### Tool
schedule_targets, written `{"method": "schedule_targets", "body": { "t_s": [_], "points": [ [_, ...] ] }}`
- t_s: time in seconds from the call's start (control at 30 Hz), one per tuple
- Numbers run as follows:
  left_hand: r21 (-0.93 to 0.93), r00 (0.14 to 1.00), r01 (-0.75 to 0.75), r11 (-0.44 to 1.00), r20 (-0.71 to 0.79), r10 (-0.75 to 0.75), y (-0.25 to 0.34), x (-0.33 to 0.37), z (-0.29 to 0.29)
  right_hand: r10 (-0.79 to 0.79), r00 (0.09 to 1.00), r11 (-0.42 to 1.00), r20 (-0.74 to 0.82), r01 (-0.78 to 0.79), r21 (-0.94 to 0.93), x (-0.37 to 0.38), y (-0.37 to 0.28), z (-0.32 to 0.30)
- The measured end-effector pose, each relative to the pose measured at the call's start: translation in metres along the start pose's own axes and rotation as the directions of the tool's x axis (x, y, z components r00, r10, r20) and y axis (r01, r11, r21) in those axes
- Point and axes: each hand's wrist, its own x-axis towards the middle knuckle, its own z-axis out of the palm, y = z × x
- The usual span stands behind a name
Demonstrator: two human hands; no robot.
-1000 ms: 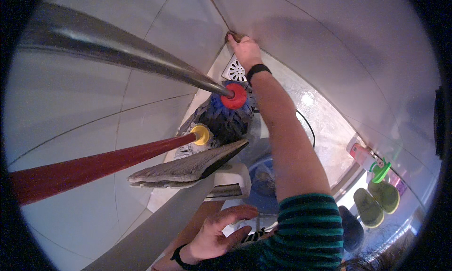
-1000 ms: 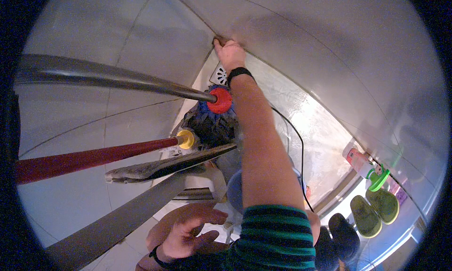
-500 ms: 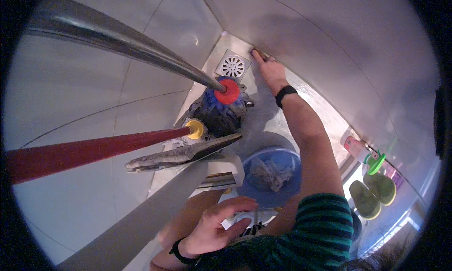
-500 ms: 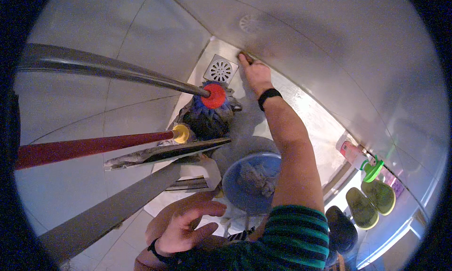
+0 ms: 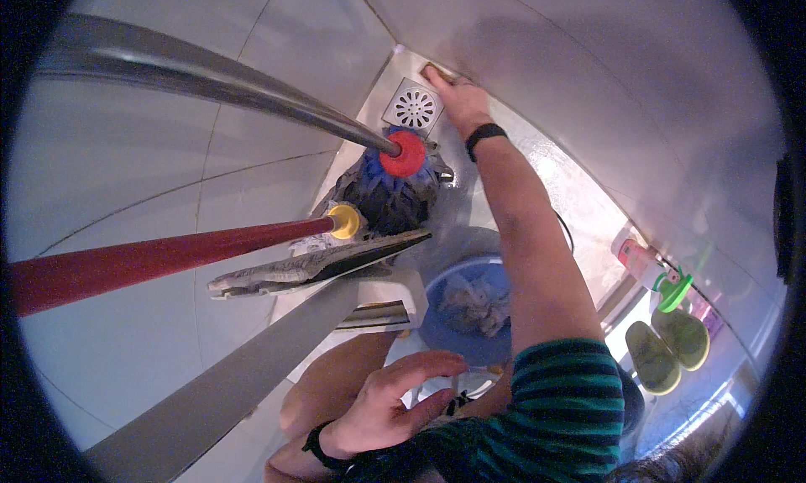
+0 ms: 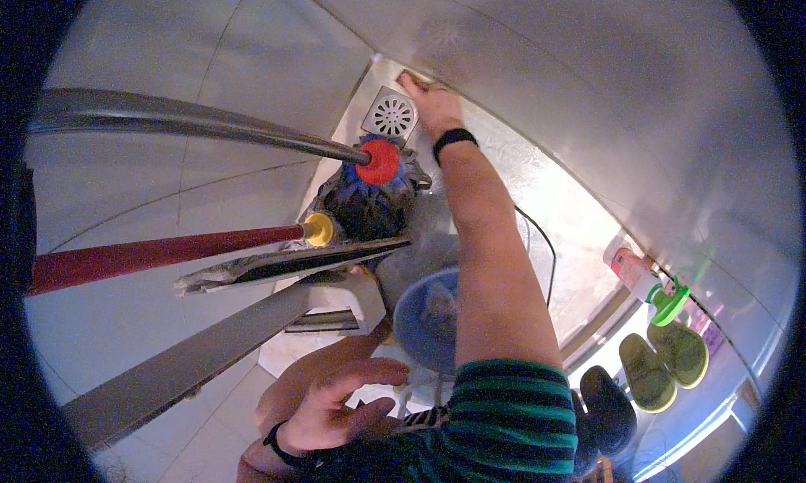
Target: The person wipes the wall of a shower area with a cloth, then uses a brush to scrub the base and nozzle of a handheld vacuum cleaner head while holding it over a basin.
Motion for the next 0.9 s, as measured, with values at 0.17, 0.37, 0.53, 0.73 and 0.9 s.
{"method": "schedule_targets", "body": {
  "t_s": [0.17, 0.37, 0.53, 0.73, 0.9],
  "points": [
    [-0.001, 1.000, 0.026, 1.000, -0.016, -0.026, -0.001, 0.002, -0.001, -0.437, 0.886, 0.760, 0.156, 0.456, -0.462, 0.003, -0.016, 0.068],
    [0.063, 1.000, -0.001, 0.998, -0.021, 0.003, -0.002, 0.005, -0.004, -0.457, 0.889, 0.668, 0.030, 0.366, -0.648, 0.029, -0.012, 0.031],
    [0.006, 0.999, -0.011, 1.000, -0.030, 0.011, -0.002, 0.006, -0.002, -0.480, 0.811, 0.602, 0.334, 0.582, -0.547, 0.015, -0.010, 0.061],
    [-0.027, 0.997, 0.010, 1.000, -0.079, -0.013, -0.013, -0.001, -0.002, -0.231, 0.972, 0.970, -0.047, 0.226, -0.087, -0.002, 0.030, 0.039],
    [-0.023, 0.996, -0.004, 1.000, -0.095, 0.002, -0.009, -0.004, 0.007, -0.298, 0.951, 0.839, 0.083, 0.302, -0.452, -0.073, 0.041, 0.016]
  ]
}}
